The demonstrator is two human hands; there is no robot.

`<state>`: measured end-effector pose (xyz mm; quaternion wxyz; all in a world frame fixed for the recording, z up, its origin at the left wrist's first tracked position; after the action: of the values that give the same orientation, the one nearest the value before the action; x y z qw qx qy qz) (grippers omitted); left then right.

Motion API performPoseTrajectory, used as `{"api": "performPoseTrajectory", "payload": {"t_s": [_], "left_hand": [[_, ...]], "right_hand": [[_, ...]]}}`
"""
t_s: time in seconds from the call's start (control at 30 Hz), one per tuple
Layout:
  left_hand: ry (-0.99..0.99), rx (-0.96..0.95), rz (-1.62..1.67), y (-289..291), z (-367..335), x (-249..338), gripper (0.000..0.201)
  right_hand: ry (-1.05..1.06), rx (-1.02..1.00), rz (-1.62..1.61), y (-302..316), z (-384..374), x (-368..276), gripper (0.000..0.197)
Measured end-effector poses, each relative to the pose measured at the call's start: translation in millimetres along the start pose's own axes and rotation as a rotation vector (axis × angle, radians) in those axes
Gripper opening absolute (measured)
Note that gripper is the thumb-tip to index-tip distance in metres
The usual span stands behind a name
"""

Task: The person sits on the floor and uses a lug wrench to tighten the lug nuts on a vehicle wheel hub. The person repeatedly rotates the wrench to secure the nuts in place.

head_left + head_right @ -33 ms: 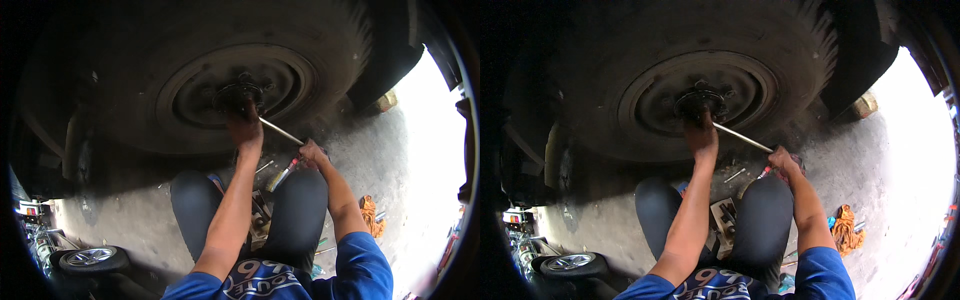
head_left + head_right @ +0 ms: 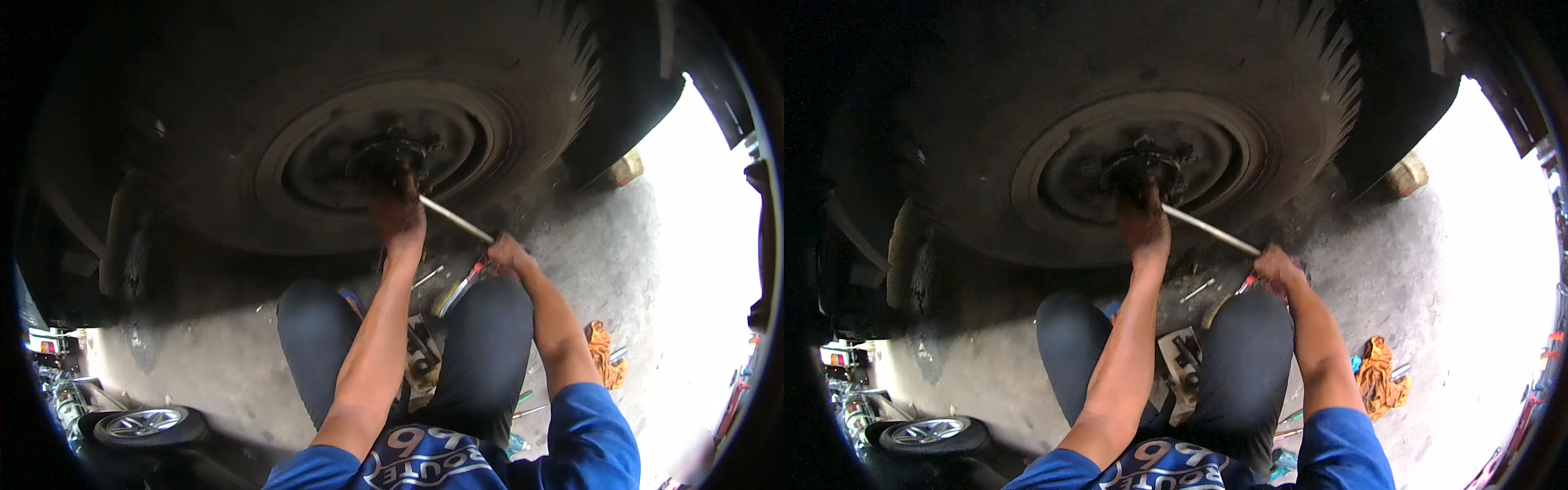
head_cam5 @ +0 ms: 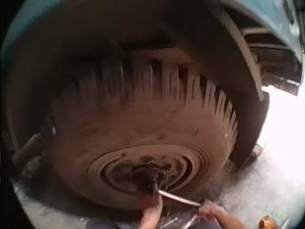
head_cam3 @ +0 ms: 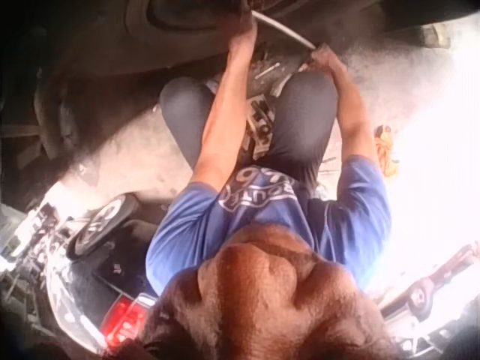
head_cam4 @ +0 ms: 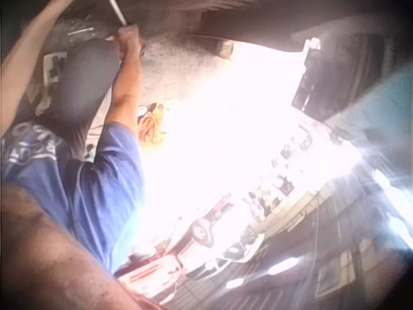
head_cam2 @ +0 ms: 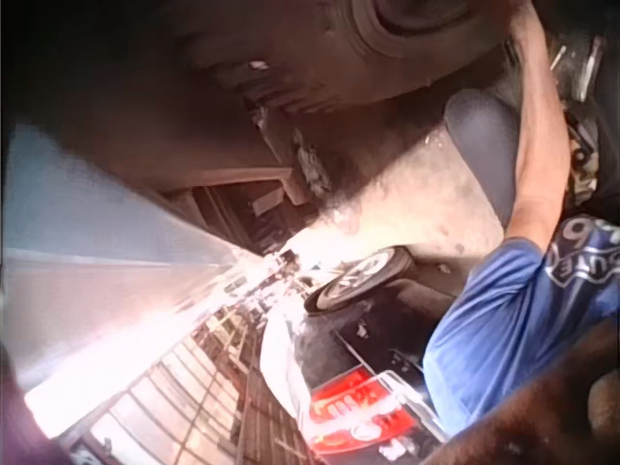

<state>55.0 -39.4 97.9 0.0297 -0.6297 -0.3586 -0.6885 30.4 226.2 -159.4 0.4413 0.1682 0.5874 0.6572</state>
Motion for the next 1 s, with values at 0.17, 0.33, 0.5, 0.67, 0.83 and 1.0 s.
{"api": "performPoseTrajectory", "payload": {"t_s": [0.17,0.33,0.5,0.67,0.83,1.0], "left_hand": [[-0.169,0.194,0.283,5,6,-15,0.024],[0.088,0.046,0.503,-19,-17,-26,0.033],[0.5,-0.288,1.4,-33,-28,-23,0.031],[0.409,-0.451,1.521,-37,-31,-31,0.035],[0.446,-0.59,1.573,-45,-40,-26,0.034],[0.477,-0.563,1.539,-37,-48,-15,0.034]], "right_hand": [[-0.379,-0.056,-0.289,122,96,1,0.04],[-0.465,0.393,0.2,323,171,-44,0.024],[-0.487,0.409,0.638,462,169,-153,0.009],[0.099,0.692,1.05,509,170,-257,0.031],[0.992,0.991,0.92,526,147,-293,0.032],[0.643,0.721,1.489,523,126,-373,0.019]]}}
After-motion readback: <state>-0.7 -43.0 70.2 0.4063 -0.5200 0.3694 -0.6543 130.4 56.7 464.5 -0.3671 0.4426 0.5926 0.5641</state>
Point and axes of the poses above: each hand's wrist, its own z-axis away from the middle knuckle, its own y-axis out of the back of the hand, x = y × z, the point moved 2 cm from there along -z, towards the middle knuckle, and after that the axes turned 10 degrees about y, right-handed, at the moved point
